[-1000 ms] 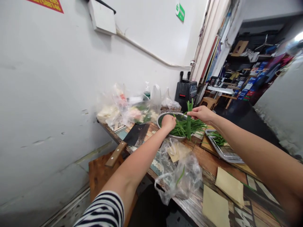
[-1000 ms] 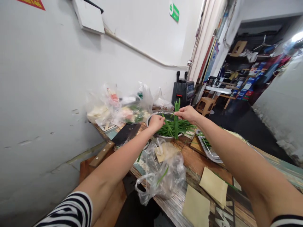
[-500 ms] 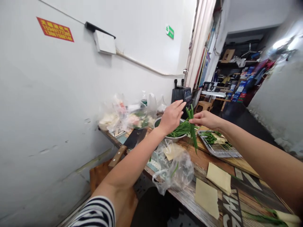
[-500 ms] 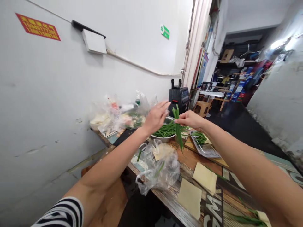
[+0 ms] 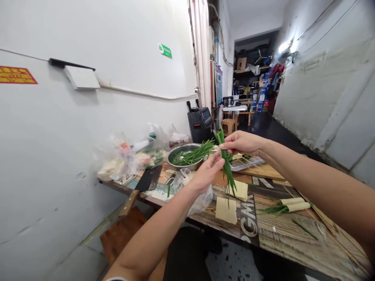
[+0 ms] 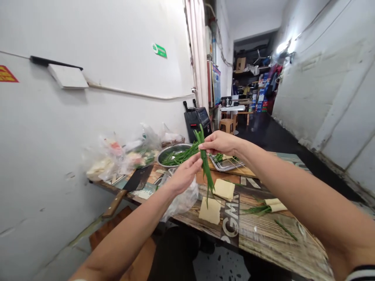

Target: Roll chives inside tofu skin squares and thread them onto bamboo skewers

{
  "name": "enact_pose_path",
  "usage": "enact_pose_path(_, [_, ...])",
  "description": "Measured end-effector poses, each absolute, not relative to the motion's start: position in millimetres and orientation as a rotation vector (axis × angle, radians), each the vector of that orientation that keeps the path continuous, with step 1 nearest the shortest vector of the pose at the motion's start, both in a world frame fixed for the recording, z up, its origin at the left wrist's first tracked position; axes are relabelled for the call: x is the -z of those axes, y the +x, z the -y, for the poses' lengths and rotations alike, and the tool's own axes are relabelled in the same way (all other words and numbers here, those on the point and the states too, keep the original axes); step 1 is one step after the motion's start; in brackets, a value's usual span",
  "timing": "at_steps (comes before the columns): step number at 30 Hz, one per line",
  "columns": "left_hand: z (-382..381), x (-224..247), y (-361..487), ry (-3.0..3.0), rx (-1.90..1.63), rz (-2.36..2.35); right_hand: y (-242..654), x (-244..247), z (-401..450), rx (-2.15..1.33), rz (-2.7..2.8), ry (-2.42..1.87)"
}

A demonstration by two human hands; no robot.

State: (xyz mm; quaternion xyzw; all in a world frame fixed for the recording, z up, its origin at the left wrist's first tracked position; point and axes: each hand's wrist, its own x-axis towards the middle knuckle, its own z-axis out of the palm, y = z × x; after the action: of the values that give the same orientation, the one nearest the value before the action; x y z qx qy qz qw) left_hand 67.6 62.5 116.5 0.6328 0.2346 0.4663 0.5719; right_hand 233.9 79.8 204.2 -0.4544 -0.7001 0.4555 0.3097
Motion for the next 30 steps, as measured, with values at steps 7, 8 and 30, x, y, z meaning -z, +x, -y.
enact_pose_path(7, [-31.3, -115.2, 98.0, 1.161, -0.793, -0.491, 262.8, -188.7, -47.3, -1.008, 1.781, -1.217])
enact_pose_path(8, [-29.5, -115.0, 99.0, 1.146, -0.759, -0.501, 267.2, -185.8, -45.2, -0.965, 1.785, -1.235])
enact_pose_path(30, [-36.1, -102.9, 102.8, 0.804, -0.364, -0.543, 271.6, -151.1, -1.7, 0.59, 2.412, -1.252])
